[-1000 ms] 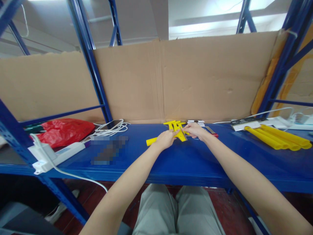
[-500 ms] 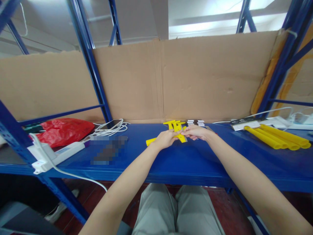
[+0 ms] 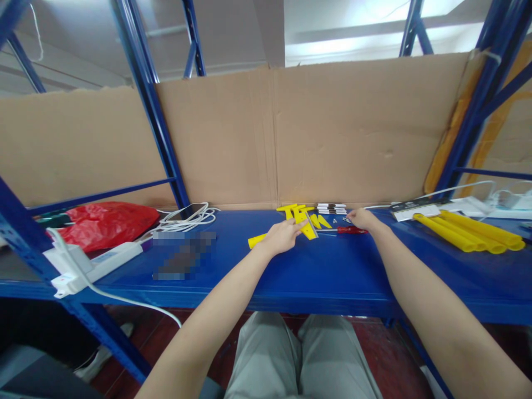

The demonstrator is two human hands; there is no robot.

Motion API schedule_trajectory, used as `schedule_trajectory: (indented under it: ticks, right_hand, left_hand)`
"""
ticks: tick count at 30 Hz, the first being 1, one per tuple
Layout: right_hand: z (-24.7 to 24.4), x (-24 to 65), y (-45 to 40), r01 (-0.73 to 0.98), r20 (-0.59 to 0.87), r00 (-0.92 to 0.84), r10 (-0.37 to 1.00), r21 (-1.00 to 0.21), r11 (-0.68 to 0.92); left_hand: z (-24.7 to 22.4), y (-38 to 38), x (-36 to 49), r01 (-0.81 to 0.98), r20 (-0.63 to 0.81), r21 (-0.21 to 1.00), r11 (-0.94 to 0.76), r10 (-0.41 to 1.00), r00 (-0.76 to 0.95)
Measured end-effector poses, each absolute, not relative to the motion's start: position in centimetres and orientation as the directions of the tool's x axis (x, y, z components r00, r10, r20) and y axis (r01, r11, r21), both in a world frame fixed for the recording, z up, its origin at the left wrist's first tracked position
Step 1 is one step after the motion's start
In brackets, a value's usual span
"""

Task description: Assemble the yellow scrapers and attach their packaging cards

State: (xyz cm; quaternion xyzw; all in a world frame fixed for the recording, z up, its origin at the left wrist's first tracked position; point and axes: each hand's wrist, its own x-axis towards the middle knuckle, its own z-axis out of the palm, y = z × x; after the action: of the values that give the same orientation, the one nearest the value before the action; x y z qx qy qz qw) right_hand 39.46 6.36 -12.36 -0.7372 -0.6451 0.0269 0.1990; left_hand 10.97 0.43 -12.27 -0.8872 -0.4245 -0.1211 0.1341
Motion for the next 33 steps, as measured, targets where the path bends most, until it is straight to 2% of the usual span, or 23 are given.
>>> schedule_trajectory:
  ticks: [6,13,22,28,33]
  right_hand:
    - [-12.9,40.1,6.7,0.932,0.182,0.287,0.940,-0.278,-0.231]
    - [-13.4,40.3,6.8,0.893,0.161,0.368,0.916,-0.337,-0.299]
    - [-12.7,39.2,5.9,0.881,0.130,0.361,0.923,-0.371,-0.293]
    - [-13.3,39.9,6.7,0.892,0.112,0.345,0.932,-0.348,-0.288]
    - [-14.1,40.9,7.9,0.921,0.121,0.272,0.955,-0.322,-0.221]
  left_hand:
    - [-12.5,0.5,11.1,0.770,0.318,-0.161,-0.618,0.706,0.633]
    - [-12.4,0.5,11.1,0.747,0.281,-0.159,-0.645,0.696,0.661]
    - [-12.3,0.3,11.1,0.714,0.244,-0.167,-0.680,0.673,0.698]
    - [-12.4,0.2,11.1,0.708,0.234,-0.154,-0.689,0.671,0.704]
    - [-12.2,0.2,11.1,0.705,0.225,-0.136,-0.696,0.671,0.707]
